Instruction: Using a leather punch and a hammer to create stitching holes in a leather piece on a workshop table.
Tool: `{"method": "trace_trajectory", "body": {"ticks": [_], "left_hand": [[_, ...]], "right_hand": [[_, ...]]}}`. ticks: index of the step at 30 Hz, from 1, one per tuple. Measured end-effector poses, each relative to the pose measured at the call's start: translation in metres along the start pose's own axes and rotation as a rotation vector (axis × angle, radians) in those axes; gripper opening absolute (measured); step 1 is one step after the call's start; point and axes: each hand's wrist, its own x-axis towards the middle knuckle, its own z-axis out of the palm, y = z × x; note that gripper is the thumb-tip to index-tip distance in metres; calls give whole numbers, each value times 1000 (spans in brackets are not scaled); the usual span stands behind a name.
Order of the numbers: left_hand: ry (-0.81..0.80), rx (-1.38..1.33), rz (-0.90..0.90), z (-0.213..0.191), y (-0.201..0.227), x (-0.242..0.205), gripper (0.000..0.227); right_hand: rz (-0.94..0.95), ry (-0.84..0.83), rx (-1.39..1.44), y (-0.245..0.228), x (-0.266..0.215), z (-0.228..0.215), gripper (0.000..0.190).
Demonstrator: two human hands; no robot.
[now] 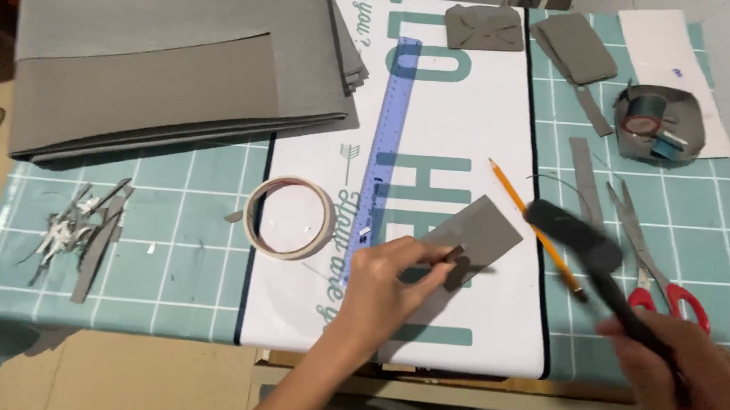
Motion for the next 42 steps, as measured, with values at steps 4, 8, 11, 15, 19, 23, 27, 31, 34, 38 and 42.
{"method": "trace_trajectory", "body": {"ticks": [4, 8, 11, 15, 19, 23, 27, 31, 34, 38, 42], "left_hand": [[17, 20, 12, 2, -2, -2, 14], [20, -1, 12, 2, 0, -3, 11], [26, -19, 3, 3, -1, -3, 14], [10, -34, -15, 1, 0, -4, 16], [17, 5, 9, 3, -2, -5, 14], [-14, 12, 9, 3, -2, -2, 14], [-17, 25, -13, 1, 3, 0, 16], [18, 21, 8, 4, -2, -3, 15], [2, 11, -8, 4, 0, -3, 14], [-3, 3, -11, 1, 3, -1, 15], [-1, 31, 17, 0, 2, 0, 15]], "right_hand": [[-90, 35, -16, -15, 6, 3, 22], [-148, -56, 81, -12, 16, 2, 23], [-251, -83, -38, -8, 22, 7, 26], [-213, -54, 10, 17, 4, 5, 25], [-149, -223, -242, 49, 10, 15, 25], [321, -110, -461, 38, 0, -10, 27], [-529, -25, -538, 123, -7, -5, 28], [-265, -485, -55, 93, 23, -8, 31], [-183, -570, -27, 61, 18, 6, 36], [-112, -358, -1092, 76, -18, -30, 38], [-217, -597, -1032, 122, -18, 5, 60]]}}
